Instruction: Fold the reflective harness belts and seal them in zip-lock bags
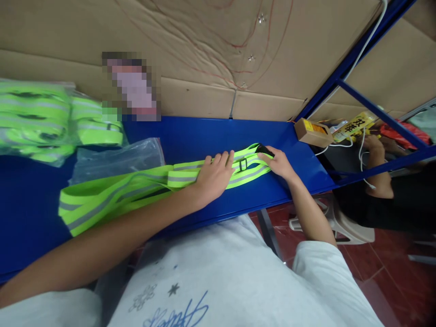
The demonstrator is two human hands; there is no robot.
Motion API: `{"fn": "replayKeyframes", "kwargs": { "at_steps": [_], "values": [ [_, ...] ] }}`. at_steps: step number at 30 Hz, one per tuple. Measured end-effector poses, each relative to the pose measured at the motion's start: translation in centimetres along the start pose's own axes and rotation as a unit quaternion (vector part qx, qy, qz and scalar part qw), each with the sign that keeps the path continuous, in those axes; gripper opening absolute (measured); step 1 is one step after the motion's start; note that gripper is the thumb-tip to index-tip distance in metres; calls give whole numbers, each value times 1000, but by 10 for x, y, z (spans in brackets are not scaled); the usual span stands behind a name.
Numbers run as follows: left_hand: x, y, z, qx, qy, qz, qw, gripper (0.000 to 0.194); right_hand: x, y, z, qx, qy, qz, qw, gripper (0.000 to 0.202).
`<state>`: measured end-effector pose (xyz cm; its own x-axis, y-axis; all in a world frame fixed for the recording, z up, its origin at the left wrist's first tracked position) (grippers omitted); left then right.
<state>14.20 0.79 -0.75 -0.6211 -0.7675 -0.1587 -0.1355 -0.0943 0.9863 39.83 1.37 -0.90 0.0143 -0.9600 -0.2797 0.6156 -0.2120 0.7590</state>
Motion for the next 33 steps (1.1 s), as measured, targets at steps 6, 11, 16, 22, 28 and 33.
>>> {"fn": "replayKeyframes", "kwargs": {
  "at_steps": [6, 11, 16, 22, 28, 33],
  "values": [
    [9, -6, 12, 1, -4, 21, 1000, 61, -4, -4, -1, 48, -7, -32, 998, 44],
    [12, -8, 9, 1, -31, 44, 999, 61, -6, -9, 3, 136, -15, -69, 988, 47],
    [17, -8, 12, 9, -18, 73, 997, 71, 3, -17, 23, 227, 45, -14, 973, 46],
    [34, -4, 18, -5, 2, 54, 999, 74, 15, -22, 37, 355, 94, 64, 928, 59],
    [53, -4, 27, -5, -3, 24, 1000, 81, 17, -30, 41, 320, 73, 74, 942, 62],
    [51, -7, 30, 14, 15, 36, 999, 79, 8, -29, 25, 167, -8, 63, 984, 60]
  ]
}}
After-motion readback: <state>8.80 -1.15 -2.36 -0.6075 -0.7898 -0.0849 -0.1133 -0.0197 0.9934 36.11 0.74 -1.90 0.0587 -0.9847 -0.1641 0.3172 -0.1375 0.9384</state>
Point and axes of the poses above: each hand's wrist, its own x-axis away from the middle knuckle, its own y-axis out of the back of the hand, z = x × y, the point moved 4 cm from there along -x, towards the middle knuckle, and after that the axes turned 6 degrees about y, right-handed, at the moved point
